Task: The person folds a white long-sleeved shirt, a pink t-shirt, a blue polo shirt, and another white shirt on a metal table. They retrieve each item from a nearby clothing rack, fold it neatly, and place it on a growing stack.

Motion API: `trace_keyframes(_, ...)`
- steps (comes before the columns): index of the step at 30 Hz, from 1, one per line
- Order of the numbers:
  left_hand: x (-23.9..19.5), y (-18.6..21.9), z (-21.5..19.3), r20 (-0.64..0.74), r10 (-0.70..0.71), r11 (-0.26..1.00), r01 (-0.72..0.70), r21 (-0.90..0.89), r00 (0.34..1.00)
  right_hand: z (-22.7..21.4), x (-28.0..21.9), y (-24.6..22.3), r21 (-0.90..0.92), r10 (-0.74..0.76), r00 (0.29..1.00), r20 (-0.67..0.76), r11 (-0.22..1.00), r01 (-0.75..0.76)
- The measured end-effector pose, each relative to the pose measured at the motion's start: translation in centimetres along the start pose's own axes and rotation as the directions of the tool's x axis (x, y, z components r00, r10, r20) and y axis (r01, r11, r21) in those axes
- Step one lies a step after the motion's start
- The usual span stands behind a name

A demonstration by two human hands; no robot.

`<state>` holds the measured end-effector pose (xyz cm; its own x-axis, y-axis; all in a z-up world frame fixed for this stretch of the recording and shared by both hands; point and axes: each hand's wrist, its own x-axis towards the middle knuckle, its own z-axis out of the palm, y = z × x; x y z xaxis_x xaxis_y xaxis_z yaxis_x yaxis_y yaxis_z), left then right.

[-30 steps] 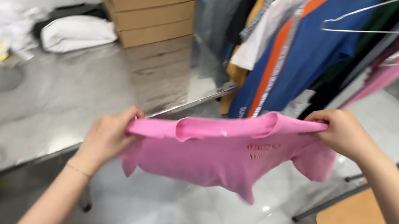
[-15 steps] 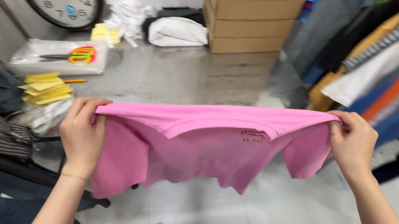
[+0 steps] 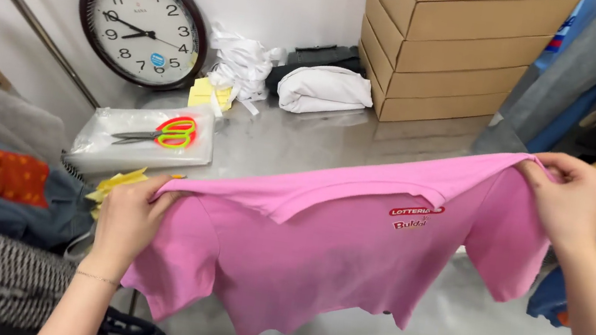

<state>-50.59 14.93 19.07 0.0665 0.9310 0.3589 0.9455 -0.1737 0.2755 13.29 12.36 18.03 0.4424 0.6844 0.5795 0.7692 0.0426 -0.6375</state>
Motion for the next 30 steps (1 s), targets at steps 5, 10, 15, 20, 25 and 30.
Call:
trace_keyframes(5,7.0,-0.7,2.7,0.025,-0.071,0.997,0.072,-0.016,0.997,4.2,6.0,-2.2,-0.120,-0.085,0.991,0.101,0.988,0.097)
trace_keyframes(10,14.6,-1.8,8.3,0.089,-0.102,0.995,0.101,0.020,0.991,12.8,12.9,2.3,-0.156,-0.145,0.969,0.201,0.972,0.177)
trace_keyframes(15,21.6,-3.0,16.9,0.272,-0.215,0.974,0.186,0.130,0.938,23.7,18.2,8.7,-0.272,0.028,0.915,0.402,0.958,0.090)
trace_keyframes(20,25.6,-3.3,24.0,0.492,-0.355,0.930,0.353,0.102,0.795,32.7,19.1,11.7,-0.366,0.225,0.730,0.645,0.930,0.038)
trace_keyframes(25,27.3,-4.0,31.5,0.551,-0.457,0.889,0.385,0.249,0.698,39.0,18.4,15.1,-0.426,0.328,0.595,0.734,0.904,0.028)
trace_keyframes(30,28.2,-4.3,34.3,0.560,-0.575,0.817,0.458,0.351,0.596,42.0,17.7,19.1,-0.520,0.455,0.532,0.714,0.854,-0.034)
